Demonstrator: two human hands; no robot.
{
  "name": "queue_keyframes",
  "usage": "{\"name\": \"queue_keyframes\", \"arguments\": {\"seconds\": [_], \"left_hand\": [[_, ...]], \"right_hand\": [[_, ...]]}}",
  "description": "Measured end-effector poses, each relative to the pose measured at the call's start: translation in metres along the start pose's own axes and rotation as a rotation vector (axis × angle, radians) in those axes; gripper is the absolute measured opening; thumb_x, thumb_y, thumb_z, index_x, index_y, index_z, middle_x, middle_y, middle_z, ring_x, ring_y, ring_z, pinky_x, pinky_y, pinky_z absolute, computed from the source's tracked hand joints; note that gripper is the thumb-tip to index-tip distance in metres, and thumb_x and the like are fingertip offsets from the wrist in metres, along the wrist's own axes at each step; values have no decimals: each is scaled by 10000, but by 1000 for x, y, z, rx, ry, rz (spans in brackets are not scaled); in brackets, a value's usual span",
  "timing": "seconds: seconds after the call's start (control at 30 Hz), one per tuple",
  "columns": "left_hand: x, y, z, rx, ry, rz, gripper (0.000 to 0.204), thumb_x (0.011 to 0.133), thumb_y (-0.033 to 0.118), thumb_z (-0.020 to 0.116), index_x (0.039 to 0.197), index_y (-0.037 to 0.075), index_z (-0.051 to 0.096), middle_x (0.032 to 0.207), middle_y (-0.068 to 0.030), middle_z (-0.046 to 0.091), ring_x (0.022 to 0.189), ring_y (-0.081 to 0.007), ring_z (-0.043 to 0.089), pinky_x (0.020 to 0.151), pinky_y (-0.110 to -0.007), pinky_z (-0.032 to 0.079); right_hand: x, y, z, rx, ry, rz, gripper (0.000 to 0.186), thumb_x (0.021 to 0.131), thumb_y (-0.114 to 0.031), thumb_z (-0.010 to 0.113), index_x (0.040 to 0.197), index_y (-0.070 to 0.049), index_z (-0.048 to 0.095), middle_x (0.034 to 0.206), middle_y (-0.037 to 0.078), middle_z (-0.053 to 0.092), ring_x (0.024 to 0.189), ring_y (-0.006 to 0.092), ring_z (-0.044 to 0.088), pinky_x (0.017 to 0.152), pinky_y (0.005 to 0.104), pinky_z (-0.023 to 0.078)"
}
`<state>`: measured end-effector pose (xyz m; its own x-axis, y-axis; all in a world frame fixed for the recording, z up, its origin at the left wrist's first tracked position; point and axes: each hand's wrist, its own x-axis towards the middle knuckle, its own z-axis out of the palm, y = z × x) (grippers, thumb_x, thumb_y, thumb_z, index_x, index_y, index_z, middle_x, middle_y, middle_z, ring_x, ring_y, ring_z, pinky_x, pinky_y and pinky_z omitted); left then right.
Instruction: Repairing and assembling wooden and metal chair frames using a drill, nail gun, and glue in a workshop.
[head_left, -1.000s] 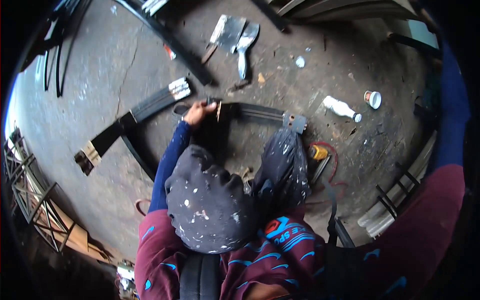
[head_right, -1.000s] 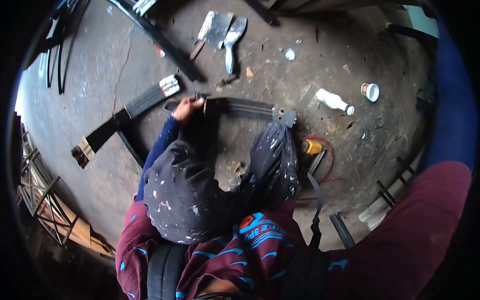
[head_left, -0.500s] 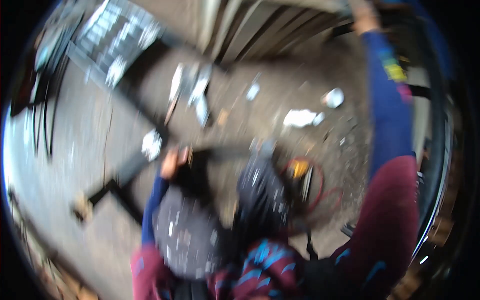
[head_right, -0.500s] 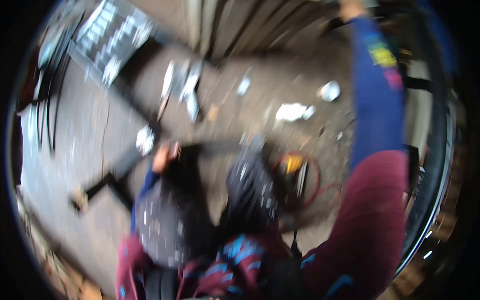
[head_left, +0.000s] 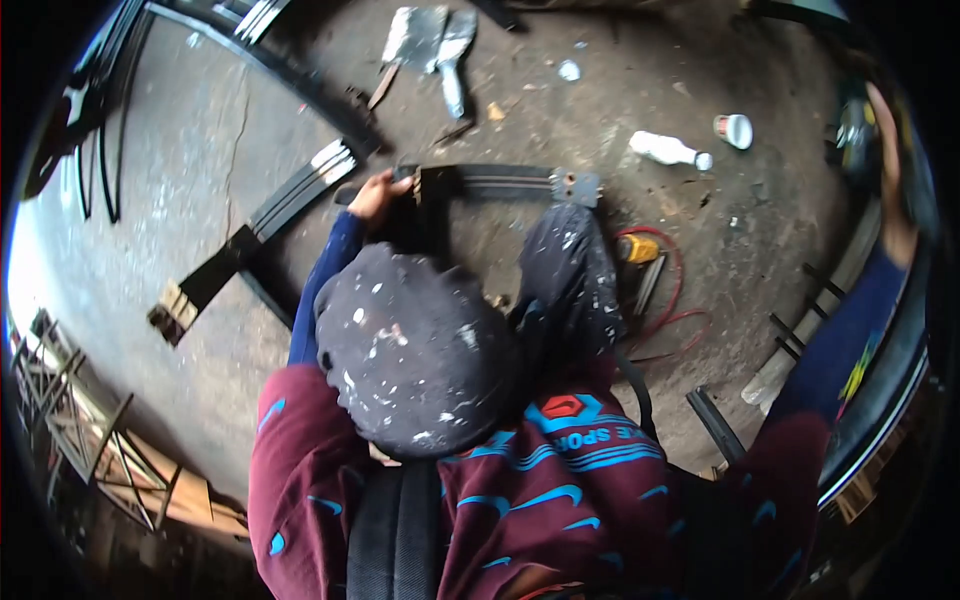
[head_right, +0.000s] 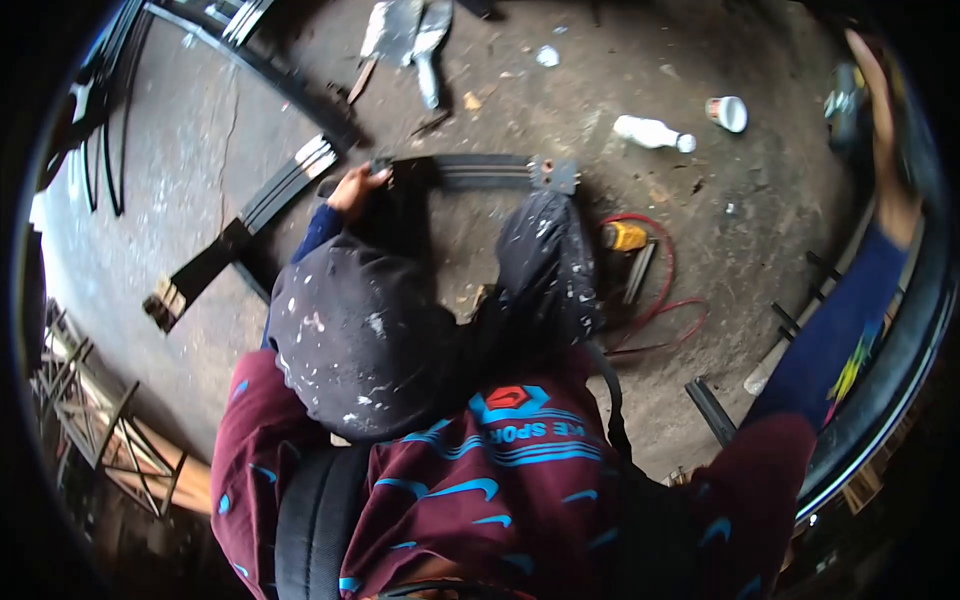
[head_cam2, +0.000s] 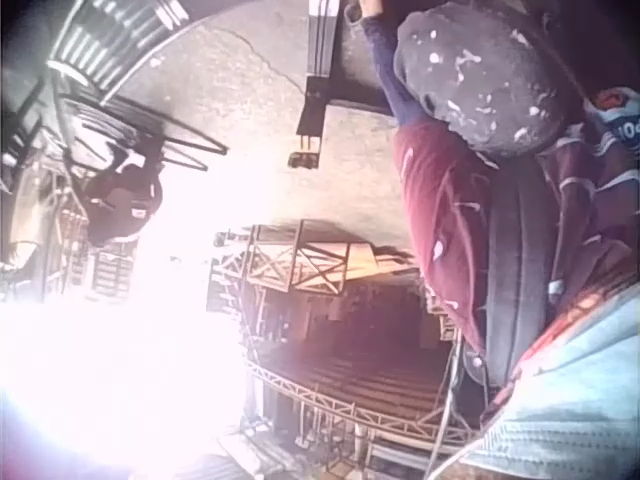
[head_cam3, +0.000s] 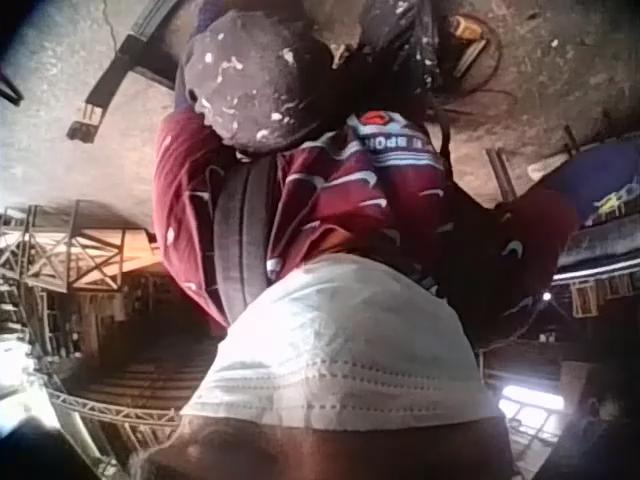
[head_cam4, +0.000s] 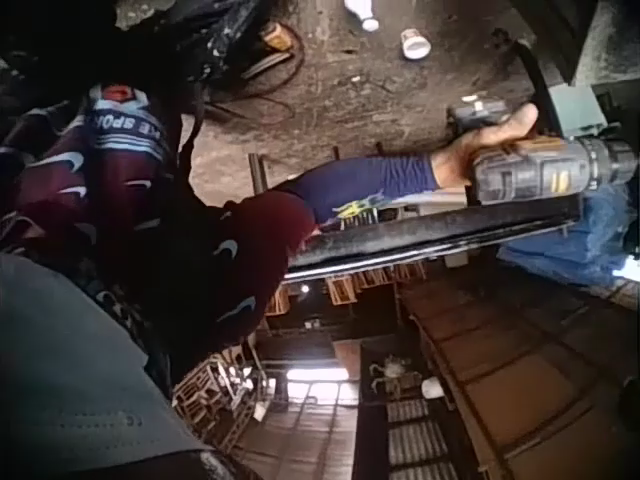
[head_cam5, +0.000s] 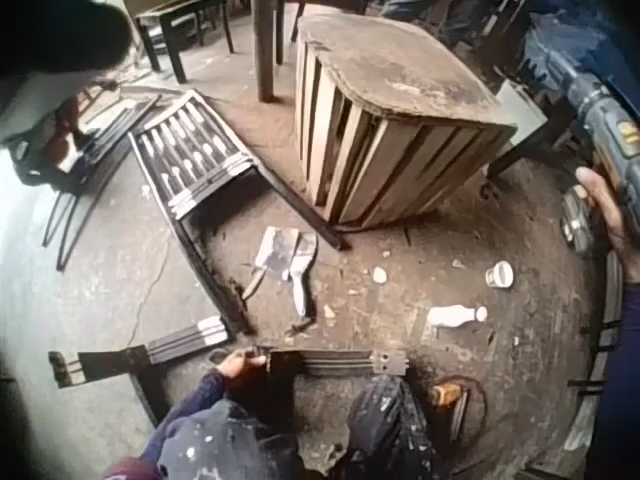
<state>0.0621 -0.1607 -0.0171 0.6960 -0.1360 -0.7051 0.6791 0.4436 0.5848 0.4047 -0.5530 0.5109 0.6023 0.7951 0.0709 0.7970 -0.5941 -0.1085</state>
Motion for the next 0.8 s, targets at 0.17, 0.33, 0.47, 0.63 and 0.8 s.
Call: {"name": "queue_keyframes", "arguments": {"seconds": [0.17,0.33,0.47,0.63,0.8], "left_hand": [[-3,-7,-15,-70,-64,-56,309,995,223,675,1236,38,619,1149,-38,688,1037,-160,649,946,-340,506],[3,-18,1,-164,-172,40,342,983,223,693,1251,26,613,1139,-54,693,1045,-168,653,959,-348,509],[-2,-17,9,-82,-25,106,319,970,196,709,1223,17,631,1107,-49,709,993,-156,669,900,-325,542],[0,-15,8,-112,-24,74,279,973,193,711,1183,22,642,1045,-31,708,938,-132,668,852,-308,548],[4,-20,4,-41,-13,148,268,980,201,703,1175,26,647,1050,-19,706,939,-122,662,854,-289,537]], "right_hand": [[-65,-108,149,956,-282,706,225,997,-301,658,1031,-78,659,744,-50,526,678,66,514,665,234,404],[-112,-204,276,1332,-530,1107,206,932,-292,752,991,-133,635,730,-87,534,594,12,482,528,191,402],[-101,-218,319,1419,-750,1177,304,923,-316,758,1017,-58,627,752,-10,605,583,49,543,494,217,429],[-107,-231,366,787,-516,911,441,928,-450,738,1103,-49,684,733,14,643,529,71,555,460,243,451],[-124,-217,362,1105,-441,937,420,956,-388,720,1215,-61,673,840,5,683,571,61,554,507,237,456]]}}
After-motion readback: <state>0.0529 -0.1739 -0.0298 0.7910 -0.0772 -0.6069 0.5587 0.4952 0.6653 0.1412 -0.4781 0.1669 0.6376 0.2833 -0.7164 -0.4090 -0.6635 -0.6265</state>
